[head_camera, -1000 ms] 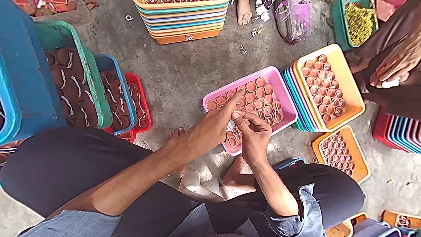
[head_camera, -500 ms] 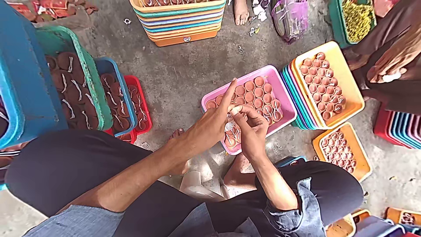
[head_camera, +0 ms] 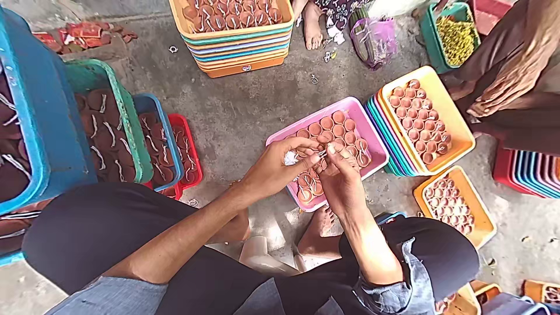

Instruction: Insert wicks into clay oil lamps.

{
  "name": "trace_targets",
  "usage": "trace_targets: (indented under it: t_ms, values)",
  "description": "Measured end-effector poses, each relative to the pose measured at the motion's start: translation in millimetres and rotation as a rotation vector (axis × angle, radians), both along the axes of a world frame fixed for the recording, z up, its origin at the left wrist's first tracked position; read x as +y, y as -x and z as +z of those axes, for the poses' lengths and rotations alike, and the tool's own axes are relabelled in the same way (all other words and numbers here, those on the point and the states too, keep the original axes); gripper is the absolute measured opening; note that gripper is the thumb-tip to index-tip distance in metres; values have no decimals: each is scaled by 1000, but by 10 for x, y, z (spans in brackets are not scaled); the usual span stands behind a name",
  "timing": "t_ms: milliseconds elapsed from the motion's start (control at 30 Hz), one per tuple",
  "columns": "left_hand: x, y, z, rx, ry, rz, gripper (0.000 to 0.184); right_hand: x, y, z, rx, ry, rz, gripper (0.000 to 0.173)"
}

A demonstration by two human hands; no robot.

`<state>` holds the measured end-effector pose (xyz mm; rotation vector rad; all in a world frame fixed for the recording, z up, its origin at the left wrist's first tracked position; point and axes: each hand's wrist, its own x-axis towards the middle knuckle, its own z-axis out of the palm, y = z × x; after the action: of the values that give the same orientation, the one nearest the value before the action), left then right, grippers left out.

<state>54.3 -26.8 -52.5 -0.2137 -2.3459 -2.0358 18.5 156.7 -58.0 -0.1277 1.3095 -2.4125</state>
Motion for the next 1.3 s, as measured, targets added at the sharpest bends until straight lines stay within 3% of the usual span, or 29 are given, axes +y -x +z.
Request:
trace_targets:
  t_ms: [167, 367, 633, 733, 900, 1100, 1300]
  values:
    - [80, -38, -13, 47, -18, -29, 11, -86, -82, -1, -29, 28, 29, 14]
    - [28, -37, 4, 23, -50, -37, 18, -63, -40, 27, -95, 70, -25, 12]
    - [4, -29, -14, 13, -10, -13, 19, -7, 12, -21, -52, 45, -46, 38]
    - [-13, -30, -31, 4, 24, 28, 17, 17, 32, -47, 11, 13, -63, 38]
    - [35, -41, -13, -6, -56, 19, 31, 2, 3, -47, 14, -14, -69, 38]
    - [44, -48, -36, 71, -6, -25, 10, -13, -3, -43, -39, -14, -80, 30]
    - [26, -61, -41, 80, 143, -14, 18, 19, 37, -48, 2, -99, -7, 24]
